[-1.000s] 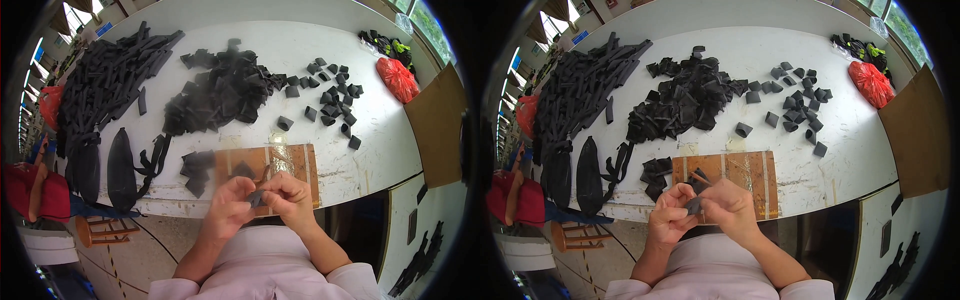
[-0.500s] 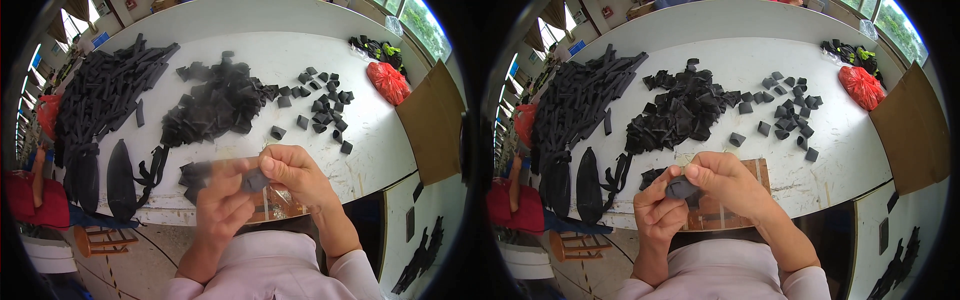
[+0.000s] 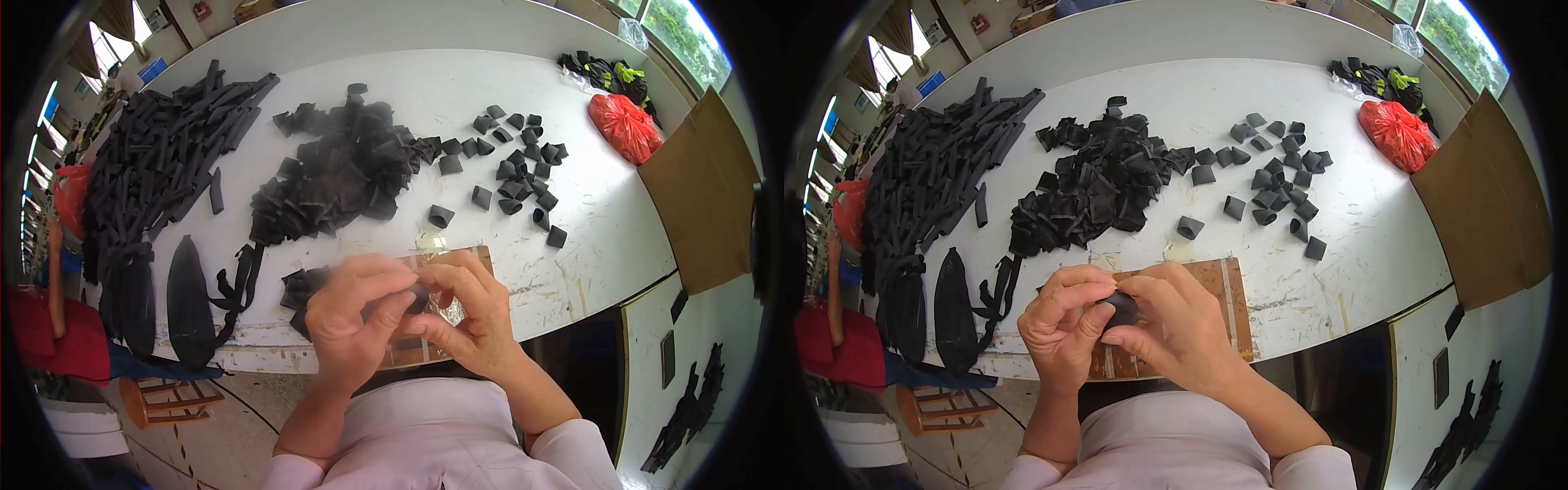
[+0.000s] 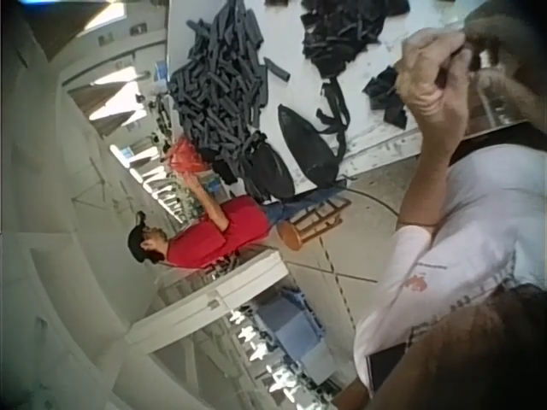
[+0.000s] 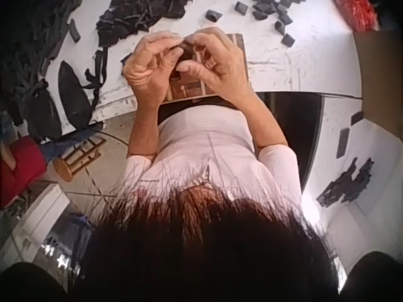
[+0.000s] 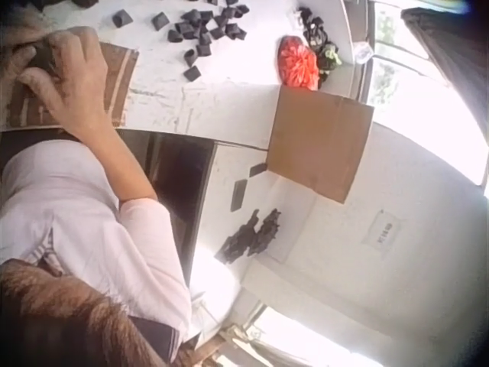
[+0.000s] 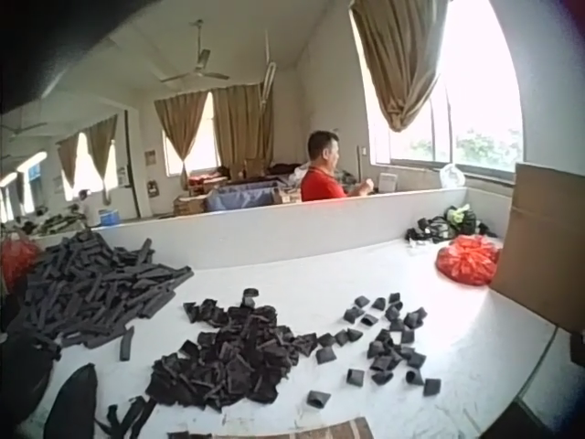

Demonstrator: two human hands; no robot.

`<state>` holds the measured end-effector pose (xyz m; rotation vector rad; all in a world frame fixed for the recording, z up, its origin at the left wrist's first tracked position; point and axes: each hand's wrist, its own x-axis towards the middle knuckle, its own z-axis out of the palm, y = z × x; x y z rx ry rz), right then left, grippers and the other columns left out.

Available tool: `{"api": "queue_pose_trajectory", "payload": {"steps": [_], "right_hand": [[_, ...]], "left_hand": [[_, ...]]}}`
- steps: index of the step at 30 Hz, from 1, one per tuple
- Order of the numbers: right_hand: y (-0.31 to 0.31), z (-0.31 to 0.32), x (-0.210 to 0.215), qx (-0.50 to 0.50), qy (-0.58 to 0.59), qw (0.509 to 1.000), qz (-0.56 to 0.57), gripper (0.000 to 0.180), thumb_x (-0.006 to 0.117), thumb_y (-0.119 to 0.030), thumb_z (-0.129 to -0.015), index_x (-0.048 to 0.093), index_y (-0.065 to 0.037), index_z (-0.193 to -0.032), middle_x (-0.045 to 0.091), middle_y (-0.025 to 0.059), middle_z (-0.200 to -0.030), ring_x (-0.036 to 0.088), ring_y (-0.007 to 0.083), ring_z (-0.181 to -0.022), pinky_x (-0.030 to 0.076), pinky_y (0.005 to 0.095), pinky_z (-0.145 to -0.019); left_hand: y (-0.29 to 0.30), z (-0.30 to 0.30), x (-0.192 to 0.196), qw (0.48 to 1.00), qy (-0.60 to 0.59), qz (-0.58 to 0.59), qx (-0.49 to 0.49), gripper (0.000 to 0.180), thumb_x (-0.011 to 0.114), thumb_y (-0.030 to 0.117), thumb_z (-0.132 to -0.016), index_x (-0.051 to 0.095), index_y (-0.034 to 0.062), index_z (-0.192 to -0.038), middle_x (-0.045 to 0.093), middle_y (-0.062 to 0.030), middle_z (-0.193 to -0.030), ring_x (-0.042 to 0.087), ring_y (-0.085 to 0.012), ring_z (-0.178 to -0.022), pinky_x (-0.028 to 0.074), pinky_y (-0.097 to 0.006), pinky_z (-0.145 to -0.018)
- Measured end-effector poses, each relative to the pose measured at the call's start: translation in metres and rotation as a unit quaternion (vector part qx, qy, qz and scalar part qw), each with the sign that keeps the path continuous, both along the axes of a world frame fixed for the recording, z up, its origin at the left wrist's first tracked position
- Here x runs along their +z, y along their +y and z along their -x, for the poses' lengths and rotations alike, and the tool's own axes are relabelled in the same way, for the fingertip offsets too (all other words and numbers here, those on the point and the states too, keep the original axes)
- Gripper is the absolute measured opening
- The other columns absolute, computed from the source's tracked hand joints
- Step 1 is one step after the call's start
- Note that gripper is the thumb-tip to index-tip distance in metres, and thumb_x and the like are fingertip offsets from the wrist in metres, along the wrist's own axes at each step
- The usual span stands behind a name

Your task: Applying glue to small black foam components using a wooden stick at a workbench.

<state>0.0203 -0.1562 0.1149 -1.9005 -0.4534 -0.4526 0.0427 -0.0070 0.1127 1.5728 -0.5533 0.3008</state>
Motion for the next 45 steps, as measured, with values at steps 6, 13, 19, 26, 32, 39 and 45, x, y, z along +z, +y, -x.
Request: {"api": "queue_pose_trajectory", "payload": {"steps": [6,13,19,26,32,39,45], "right_hand": [[0.001,-0.006,0.002,0.011,0.09,0.994,-0.054,0.029,0.073,-0.014,-0.068,0.057,-0.003,-0.09,0.054,0.0084,-0.082,0.056,0.0185,-0.066,0.046,0.0277,-0.054],[0.003,-0.008,-0.001,-0.002,0.026,1.0,0.005,0.015,0.068,-0.004,-0.068,0.057,-0.001,-0.078,0.052,0.0079,-0.074,0.054,0.0213,-0.06,0.043,0.0291,-0.05],[0.012,-0.005,-0.008,-0.064,-0.046,0.997,0.027,0.016,0.066,-0.002,-0.067,0.056,-0.001,-0.079,0.051,0.0089,-0.074,0.052,0.0233,-0.06,0.043,0.0308,-0.051],[0.003,-0.002,0.017,0.05,0.121,0.986,-0.1,0.02,0.069,-0.006,-0.069,0.058,0.0,-0.085,0.054,0.0098,-0.075,0.055,0.0217,-0.062,0.043,0.0298,-0.054],[0.006,-0.003,0.018,0.004,0.053,0.998,-0.019,0.011,0.065,-0.003,-0.072,0.059,-0.001,-0.082,0.055,0.0071,-0.07,0.053,0.0172,-0.058,0.041,0.0269,-0.051],[0.006,0.0,-0.014,-0.037,0.004,0.999,0.001,0.006,0.063,-0.002,-0.074,0.06,-0.002,-0.08,0.055,0.0063,-0.069,0.053,0.0156,-0.058,0.04,0.0245,-0.05],[0.003,-0.002,0.002,-0.034,0.003,0.996,0.078,0.008,0.064,-0.002,-0.074,0.058,-0.001,-0.08,0.054,0.0079,-0.072,0.052,0.0171,-0.058,0.04,0.0259,-0.05]], "left_hand": [[-0.001,0.004,-0.006,0.995,0.085,0.045,0.028,0.008,0.06,-0.002,-0.077,0.062,-0.0005,-0.084,0.06,-0.0065,-0.083,0.056,-0.0128,-0.078,0.044,-0.024,-0.073],[-0.004,0.003,-0.003,0.999,0.032,-0.02,0.037,0.005,0.058,0.0,-0.08,0.06,-0.0022,-0.084,0.056,-0.0079,-0.082,0.051,-0.0106,-0.073,0.042,-0.021,-0.067],[-0.006,-0.001,-0.001,0.999,-0.008,-0.034,0.031,0.007,0.059,0.001,-0.08,0.06,-0.0022,-0.086,0.057,-0.0092,-0.086,0.053,-0.0121,-0.075,0.042,-0.021,-0.068],[0.008,0.001,-0.013,0.914,0.184,0.329,-0.152,0.015,0.055,0.018,-0.085,0.058,0.005,-0.093,0.054,-0.0116,-0.096,0.05,-0.0231,-0.094,0.041,-0.036,-0.086],[0.009,0.002,-0.027,0.831,0.263,0.435,-0.226,0.015,0.053,0.015,-0.086,0.057,0.0052,-0.096,0.053,-0.0108,-0.099,0.048,-0.0248,-0.098,0.038,-0.039,-0.091],[0.009,0.007,-0.031,0.949,0.182,0.238,-0.099,0.012,0.057,0.006,-0.081,0.059,0.0001,-0.091,0.058,-0.0107,-0.095,0.053,-0.0174,-0.09,0.041,-0.029,-0.08],[0.018,0.0,-0.011,0.987,0.12,-0.101,-0.03,0.01,0.06,0.005,-0.08,0.059,-0.0024,-0.087,0.061,-0.0083,-0.076,0.057,-0.0117,-0.069,0.045,-0.023,-0.063]]}}
